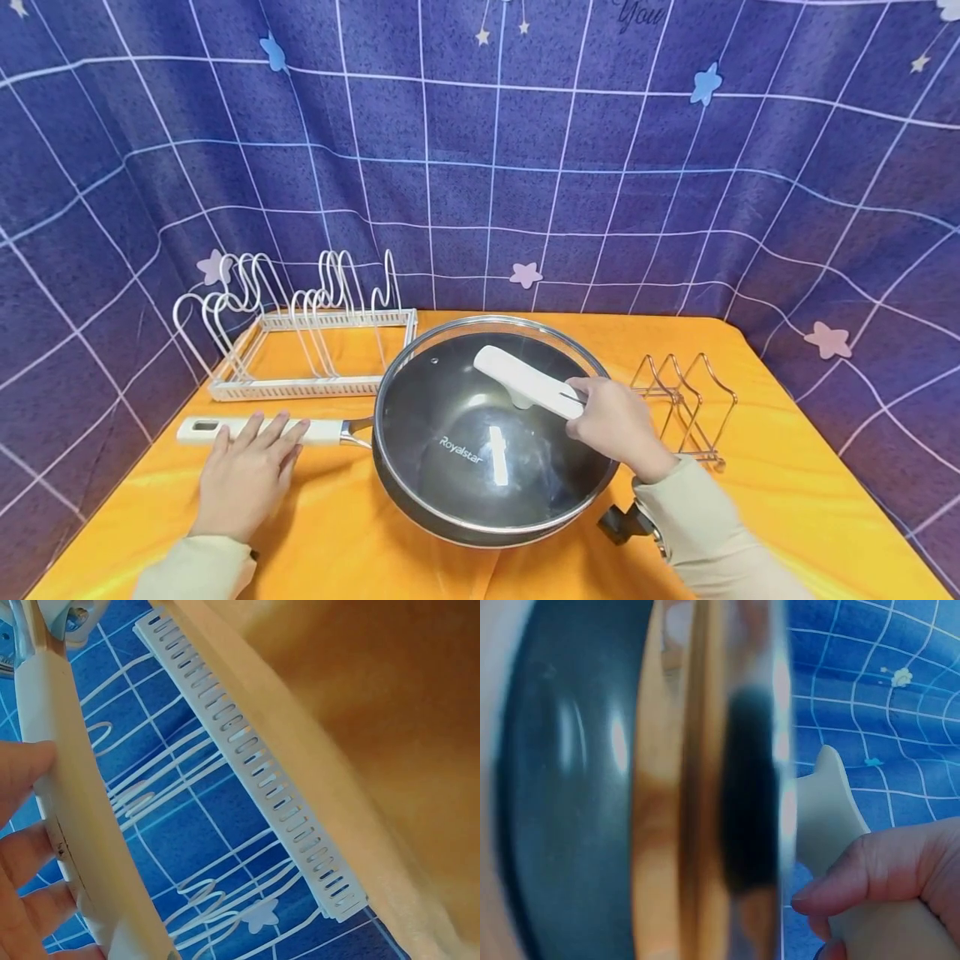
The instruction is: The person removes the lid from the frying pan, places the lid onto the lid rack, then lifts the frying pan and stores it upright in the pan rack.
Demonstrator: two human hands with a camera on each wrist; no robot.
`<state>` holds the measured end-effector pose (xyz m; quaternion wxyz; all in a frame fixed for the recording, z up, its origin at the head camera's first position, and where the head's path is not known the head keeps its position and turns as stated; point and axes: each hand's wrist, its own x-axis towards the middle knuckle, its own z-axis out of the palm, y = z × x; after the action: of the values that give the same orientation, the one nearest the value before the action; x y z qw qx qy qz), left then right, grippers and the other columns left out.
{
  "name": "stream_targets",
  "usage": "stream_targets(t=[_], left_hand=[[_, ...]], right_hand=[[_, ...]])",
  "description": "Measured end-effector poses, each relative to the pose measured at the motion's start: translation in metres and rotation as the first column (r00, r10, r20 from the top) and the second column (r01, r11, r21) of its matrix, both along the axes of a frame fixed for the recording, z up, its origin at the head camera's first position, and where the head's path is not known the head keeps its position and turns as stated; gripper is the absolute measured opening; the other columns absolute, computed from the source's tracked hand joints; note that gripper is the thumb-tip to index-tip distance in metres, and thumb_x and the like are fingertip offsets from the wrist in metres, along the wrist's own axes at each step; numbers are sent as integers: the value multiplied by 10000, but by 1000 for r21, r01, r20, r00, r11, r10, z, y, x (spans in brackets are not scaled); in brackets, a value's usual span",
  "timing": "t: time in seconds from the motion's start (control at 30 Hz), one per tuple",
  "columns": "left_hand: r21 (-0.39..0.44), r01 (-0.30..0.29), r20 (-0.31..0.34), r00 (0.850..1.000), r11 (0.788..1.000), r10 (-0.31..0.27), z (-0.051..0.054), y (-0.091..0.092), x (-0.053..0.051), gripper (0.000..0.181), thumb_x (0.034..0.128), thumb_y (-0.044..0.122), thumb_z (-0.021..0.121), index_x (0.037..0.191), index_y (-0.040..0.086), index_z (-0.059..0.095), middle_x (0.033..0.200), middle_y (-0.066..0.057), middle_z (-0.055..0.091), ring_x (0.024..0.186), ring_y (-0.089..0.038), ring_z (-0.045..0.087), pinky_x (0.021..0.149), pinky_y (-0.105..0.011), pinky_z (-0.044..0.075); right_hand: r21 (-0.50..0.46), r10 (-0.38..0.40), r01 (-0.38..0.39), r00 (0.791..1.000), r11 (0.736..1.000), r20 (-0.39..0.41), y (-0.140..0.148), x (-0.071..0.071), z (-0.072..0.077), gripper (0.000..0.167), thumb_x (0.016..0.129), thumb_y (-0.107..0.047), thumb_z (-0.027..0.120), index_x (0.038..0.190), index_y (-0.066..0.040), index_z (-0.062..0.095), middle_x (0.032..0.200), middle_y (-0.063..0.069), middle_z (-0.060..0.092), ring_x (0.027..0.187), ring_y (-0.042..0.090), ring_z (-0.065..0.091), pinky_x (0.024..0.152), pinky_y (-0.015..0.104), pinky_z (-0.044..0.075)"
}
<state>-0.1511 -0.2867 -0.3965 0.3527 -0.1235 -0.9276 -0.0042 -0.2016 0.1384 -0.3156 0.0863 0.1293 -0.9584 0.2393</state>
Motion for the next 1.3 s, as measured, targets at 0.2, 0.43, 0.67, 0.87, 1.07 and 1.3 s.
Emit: stream_targets(t=[0.2,0.43,0.67,0.87,1.07,1.3], left_hand=[[9,-17,12,1000,1000,16,-1,3,-1,777,995,569,105,1079,99,718,1121,-168,670,1059,-448,581,916,-692,343],[19,-8,7,1000,1000,8,-2,2,0,853,972,584,22,1084,97,715,1132,-171,665,1072,-457,567,922,-695,334],[30,10,-10,1000,1000,-10,-5,1,1,771,999,556,103,1084,94,715,1125,-171,669,1069,-458,567,920,-699,332],[34,0,-20,1000,999,1,-3,2,-1,847,972,586,36,1068,94,720,1108,-169,675,1059,-455,574,923,-699,327],[30,-6,1,1000,1000,6,-2,2,0,438,978,408,429,1078,94,716,1128,-168,669,1070,-453,571,930,-696,325],[33,-11,-7,1000,999,12,-3,3,0,856,974,580,23,1073,88,717,1118,-173,671,1062,-456,573,927,-700,324]], right_hand=[[-12,-18,18,1000,1000,22,7,3,5,514,612,-47,696,1126,-36,688,859,74,662,618,196,498,494,298,344],[-45,-29,31,999,999,40,12,3,8,503,608,-31,681,1111,-23,687,761,38,641,596,190,487,486,299,338],[-82,-25,31,996,996,81,14,2,14,576,617,-39,680,1186,43,640,852,99,682,604,198,505,493,294,344],[-106,-19,29,995,994,93,17,3,21,571,620,-42,686,1182,43,644,871,110,684,621,205,503,500,296,337],[-91,-39,50,992,995,116,21,2,27,571,639,-64,681,1203,19,641,875,103,681,625,207,503,471,298,322],[-77,-29,36,996,996,81,24,-7,35,556,641,-65,678,1189,20,650,829,85,675,636,211,500,519,296,343]])
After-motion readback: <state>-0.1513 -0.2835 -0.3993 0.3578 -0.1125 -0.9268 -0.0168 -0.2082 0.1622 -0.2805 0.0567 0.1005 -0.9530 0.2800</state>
